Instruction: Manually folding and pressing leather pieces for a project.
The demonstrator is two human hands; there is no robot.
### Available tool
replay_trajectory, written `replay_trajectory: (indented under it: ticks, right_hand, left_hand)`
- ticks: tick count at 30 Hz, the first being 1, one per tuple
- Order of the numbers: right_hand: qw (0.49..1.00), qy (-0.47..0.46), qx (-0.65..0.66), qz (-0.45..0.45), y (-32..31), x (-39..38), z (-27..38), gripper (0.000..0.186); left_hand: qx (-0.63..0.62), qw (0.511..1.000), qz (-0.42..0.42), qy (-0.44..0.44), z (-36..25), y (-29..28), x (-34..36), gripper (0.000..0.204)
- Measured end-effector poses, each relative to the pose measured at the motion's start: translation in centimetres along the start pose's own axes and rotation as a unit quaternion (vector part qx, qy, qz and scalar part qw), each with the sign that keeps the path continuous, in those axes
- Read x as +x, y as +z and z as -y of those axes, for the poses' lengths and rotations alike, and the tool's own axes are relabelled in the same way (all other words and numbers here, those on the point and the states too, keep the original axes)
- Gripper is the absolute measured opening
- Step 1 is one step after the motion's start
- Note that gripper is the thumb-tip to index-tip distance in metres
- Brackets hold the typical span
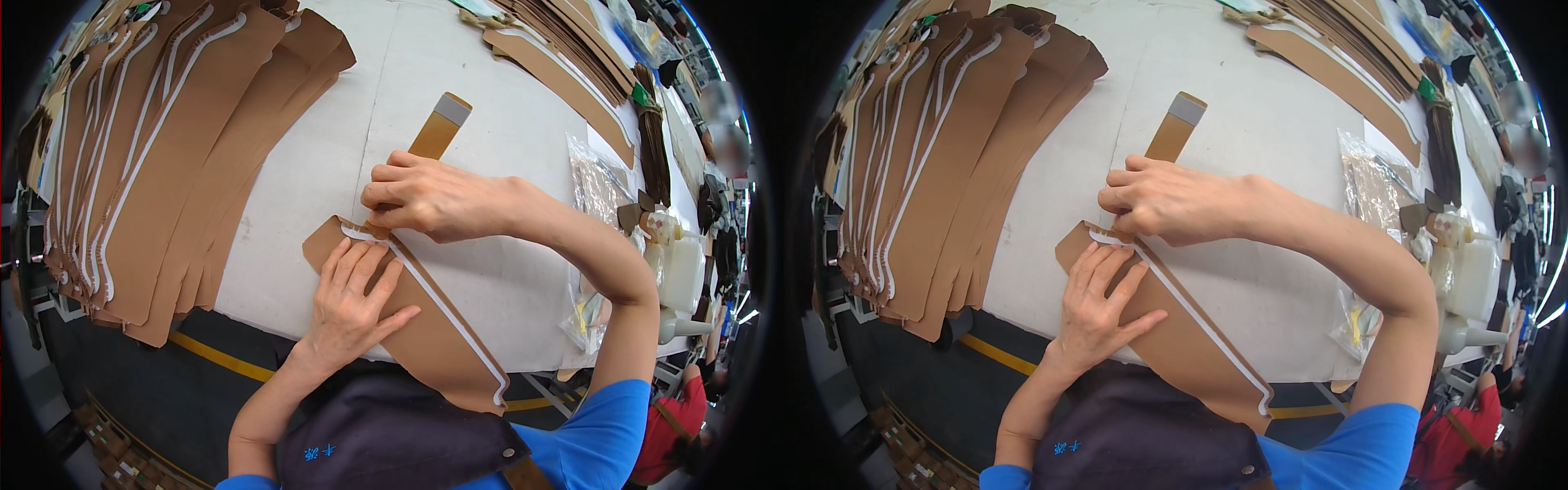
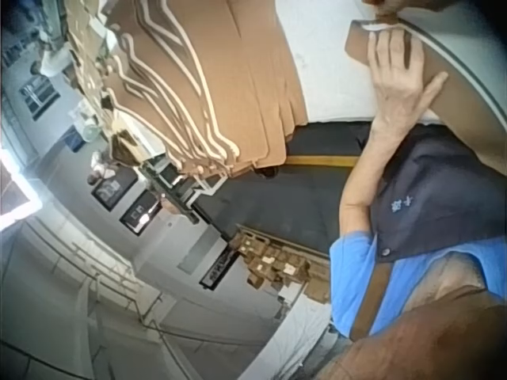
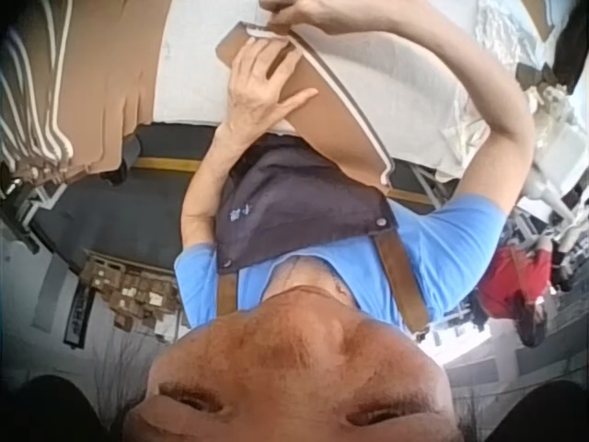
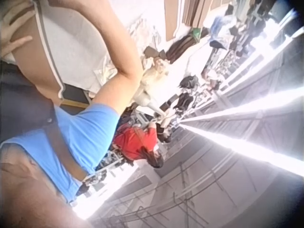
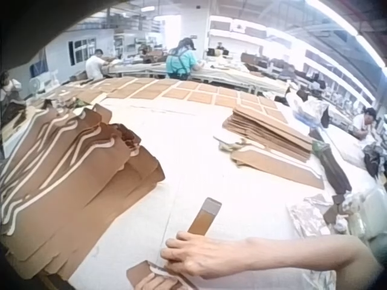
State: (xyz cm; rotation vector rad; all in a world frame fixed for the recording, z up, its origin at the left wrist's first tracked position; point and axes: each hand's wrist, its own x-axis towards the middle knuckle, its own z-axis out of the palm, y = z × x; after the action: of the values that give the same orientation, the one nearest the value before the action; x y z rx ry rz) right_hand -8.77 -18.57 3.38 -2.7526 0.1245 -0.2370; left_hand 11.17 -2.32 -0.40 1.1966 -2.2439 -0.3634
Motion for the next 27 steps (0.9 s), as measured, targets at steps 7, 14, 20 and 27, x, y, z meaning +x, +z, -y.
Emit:
replay_trajectory:
  ticks: [7, 14, 20, 27]
  right_hand:
    - [0.977, 0.116, 0.087, -0.154, 1.3, -1.8, 0.8, 0.030]
    - [0.872, 0.417, 0.014, -0.258, 0.5, -13.9, 8.6, 0.030]
    - [0.804, 0.527, -0.051, -0.270, 2.8, -19.7, 14.4, 0.035]
    - [0.809, 0.501, -0.092, -0.293, 3.5, -20.0, 14.8, 0.036]
  left_hand:
    - [0.012, 1.000, -0.010, 0.002, 0.4, 0.1, -0.4, 0.058]
    - [0.070, 0.997, 0.008, -0.013, 0.3, 0.3, 0.0, 0.051]
    - [0.137, 0.990, 0.009, 0.034, 0.3, 0.5, -0.3, 0.052]
    - [0.192, 0.976, -0.009, 0.099, 1.0, 0.3, 0.0, 0.034]
